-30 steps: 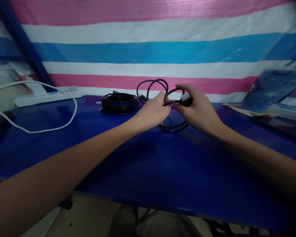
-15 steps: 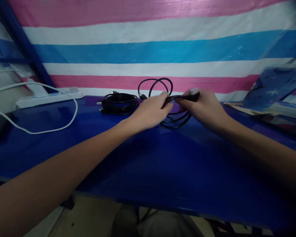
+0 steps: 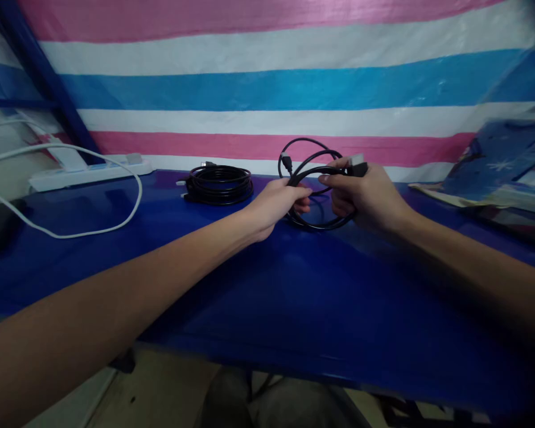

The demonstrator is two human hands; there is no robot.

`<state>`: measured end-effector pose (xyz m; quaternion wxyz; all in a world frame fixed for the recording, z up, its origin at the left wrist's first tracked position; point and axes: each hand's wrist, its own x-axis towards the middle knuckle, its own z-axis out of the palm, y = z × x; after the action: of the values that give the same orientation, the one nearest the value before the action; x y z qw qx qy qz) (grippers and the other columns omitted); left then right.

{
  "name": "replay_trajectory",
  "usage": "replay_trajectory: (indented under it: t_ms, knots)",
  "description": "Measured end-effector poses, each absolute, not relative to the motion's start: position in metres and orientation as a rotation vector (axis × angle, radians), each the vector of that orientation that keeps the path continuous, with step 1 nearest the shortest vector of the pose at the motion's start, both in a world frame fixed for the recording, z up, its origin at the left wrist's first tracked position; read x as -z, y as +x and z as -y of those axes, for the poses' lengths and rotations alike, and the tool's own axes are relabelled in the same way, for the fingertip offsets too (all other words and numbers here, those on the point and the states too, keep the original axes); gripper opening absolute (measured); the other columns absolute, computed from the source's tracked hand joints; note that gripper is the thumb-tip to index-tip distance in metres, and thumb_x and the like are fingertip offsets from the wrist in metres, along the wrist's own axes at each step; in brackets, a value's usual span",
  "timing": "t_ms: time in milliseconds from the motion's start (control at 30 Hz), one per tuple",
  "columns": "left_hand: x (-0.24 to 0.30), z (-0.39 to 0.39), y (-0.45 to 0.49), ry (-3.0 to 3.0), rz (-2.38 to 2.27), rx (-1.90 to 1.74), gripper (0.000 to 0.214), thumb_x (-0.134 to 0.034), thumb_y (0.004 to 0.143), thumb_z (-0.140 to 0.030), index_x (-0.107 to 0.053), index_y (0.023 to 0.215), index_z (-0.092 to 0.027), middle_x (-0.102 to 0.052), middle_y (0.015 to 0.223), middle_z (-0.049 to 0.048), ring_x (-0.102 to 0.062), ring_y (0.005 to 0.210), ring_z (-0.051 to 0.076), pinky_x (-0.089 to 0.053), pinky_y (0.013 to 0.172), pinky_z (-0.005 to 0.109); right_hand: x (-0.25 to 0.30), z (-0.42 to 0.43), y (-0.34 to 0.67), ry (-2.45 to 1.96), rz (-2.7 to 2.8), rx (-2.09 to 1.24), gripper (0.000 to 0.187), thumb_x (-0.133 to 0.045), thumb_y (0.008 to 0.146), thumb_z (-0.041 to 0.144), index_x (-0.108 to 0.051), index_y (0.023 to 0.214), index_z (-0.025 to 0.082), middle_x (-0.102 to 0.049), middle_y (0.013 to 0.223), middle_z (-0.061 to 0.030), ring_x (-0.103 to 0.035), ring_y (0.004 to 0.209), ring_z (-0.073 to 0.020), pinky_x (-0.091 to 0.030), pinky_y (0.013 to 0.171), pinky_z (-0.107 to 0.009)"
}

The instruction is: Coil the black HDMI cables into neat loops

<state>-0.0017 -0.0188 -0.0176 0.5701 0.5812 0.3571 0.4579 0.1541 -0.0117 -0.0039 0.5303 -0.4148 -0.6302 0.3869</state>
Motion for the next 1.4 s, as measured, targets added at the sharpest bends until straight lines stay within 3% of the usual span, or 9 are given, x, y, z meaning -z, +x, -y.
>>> replay_trajectory:
  t_ms: [167, 367, 467, 600, 700, 833, 933, 1200, 1400]
  knots:
    - [0.008, 0.033, -0.001, 1.44, -0.681, -0.931, 0.017, -0.044, 0.094, -0.025, -0.052, 0.082, -0.016, -0.044, 0.049, -0.0067, -0.038, 0.035, 0.005, -0.042, 0.053, 0.024, 0.013, 0.01, 0.157, -1.093, 1.705, -0.346, 0.042, -0.067, 0.065, 0.013, -0.056, 0.105, 0.017, -0.05, 0.058, 0.0041, -0.043, 0.05, -0.0123, -0.032, 0.049, -0.028]
    - [-0.005, 0.039, -0.003, 1.44, -0.577, -0.917, 0.034, -0.05, 0.089, -0.025, -0.032, 0.06, -0.021, -0.022, 0.043, -0.0103, -0.015, 0.032, 0.002, -0.023, 0.039, 0.021, 0.002, 0.028, 0.147, -0.995, 1.727, 0.053, 0.057, -0.06, 0.067, 0.004, -0.052, 0.123, 0.012, -0.048, 0.066, 0.0031, -0.044, 0.058, -0.0133, -0.033, 0.059, -0.03]
    - [-0.006, 0.039, -0.002, 1.497, -0.685, -0.979, 0.031, -0.052, 0.083, -0.018, -0.035, 0.057, -0.021, -0.022, 0.042, -0.0104, -0.016, 0.033, 0.001, -0.022, 0.039, 0.022, -0.007, 0.031, 0.144, -1.136, 1.786, -0.048, 0.049, -0.06, 0.067, 0.002, -0.06, 0.115, 0.014, -0.052, 0.065, 0.0012, -0.048, 0.06, -0.0155, -0.036, 0.062, -0.031]
    - [-0.007, 0.042, -0.001, 1.684, -0.816, -1.144, 0.037, -0.056, 0.08, -0.017, -0.034, 0.05, -0.019, -0.026, 0.042, -0.0078, -0.023, 0.036, 0.001, -0.021, 0.04, 0.023, -0.015, 0.03, 0.146, -1.222, 1.735, 0.116, 0.014, -0.062, 0.069, 0.007, -0.061, 0.077, 0.018, -0.057, 0.077, -0.005, -0.054, 0.074, -0.021, -0.038, 0.069, -0.036]
    - [-0.009, 0.043, -0.001, 1.812, -0.862, -1.295, 0.039, -0.06, 0.077, -0.016, -0.034, 0.048, -0.018, -0.029, 0.044, -0.0062, -0.028, 0.039, 0.002, -0.02, 0.042, 0.024, -0.014, 0.026, 0.151, -1.124, 1.746, -0.134, 0.015, -0.064, 0.07, 0.009, -0.053, 0.065, 0.018, -0.057, 0.074, -0.004, -0.055, 0.073, -0.0195, -0.041, 0.069, -0.035]
    - [-0.012, 0.04, -0.004, 1.603, -0.776, -1.463, 0.033, -0.057, 0.077, -0.014, -0.039, 0.05, -0.018, -0.025, 0.042, -0.0074, -0.023, 0.036, 0.003, -0.02, 0.039, 0.022, -0.012, 0.026, 0.152, -0.795, 1.651, -0.845, 0.01, -0.067, 0.072, 0.018, -0.057, 0.072, 0.019, -0.055, 0.056, 0.0019, -0.054, 0.055, -0.0146, -0.045, 0.059, -0.03]
    - [-0.019, 0.039, -0.006, 1.339, -0.604, -1.537, 0.032, -0.055, 0.078, -0.012, -0.038, 0.051, -0.019, -0.019, 0.041, -0.0088, -0.015, 0.034, 0.003, -0.02, 0.037, 0.022, -0.017, 0.037, 0.143, -0.669, 1.509, -1.096, 0.005, -0.064, 0.076, 0.019, -0.059, 0.078, 0.02, -0.046, 0.047, 0.0053, -0.046, 0.046, -0.0109, -0.047, 0.057, -0.028]
    - [-0.039, 0.044, -0.007, 1.048, -0.401, -1.597, 0.047, -0.048, 0.091, -0.02, -0.023, 0.051, -0.02, -0.011, 0.043, -0.0084, -0.01, 0.032, 0.003, -0.019, 0.033, 0.02, -0.013, 0.05, 0.125, -0.469, 1.403, -1.271, 0.003, -0.061, 0.083, 0.019, -0.061, 0.087, 0.018, -0.065, 0.076, -0.0007, -0.063, 0.079, -0.0147, -0.05, 0.083, -0.031]
    - [-0.032, 0.042, -0.007, 1.354, -0.481, -1.304, 0.043, -0.045, 0.09, -0.015, -0.029, 0.05, -0.02, -0.016, 0.038, -0.0078, -0.015, 0.028, 0.004, -0.034, 0.039, 0.021, -0.013, 0.044, 0.127, -0.668, 1.317, -1.187, 0.017, -0.05, 0.093, 0.021, -0.059, 0.079, 0.017, -0.046, 0.048, 0.0035, -0.056, 0.062, -0.0121, -0.048, 0.072, -0.025]
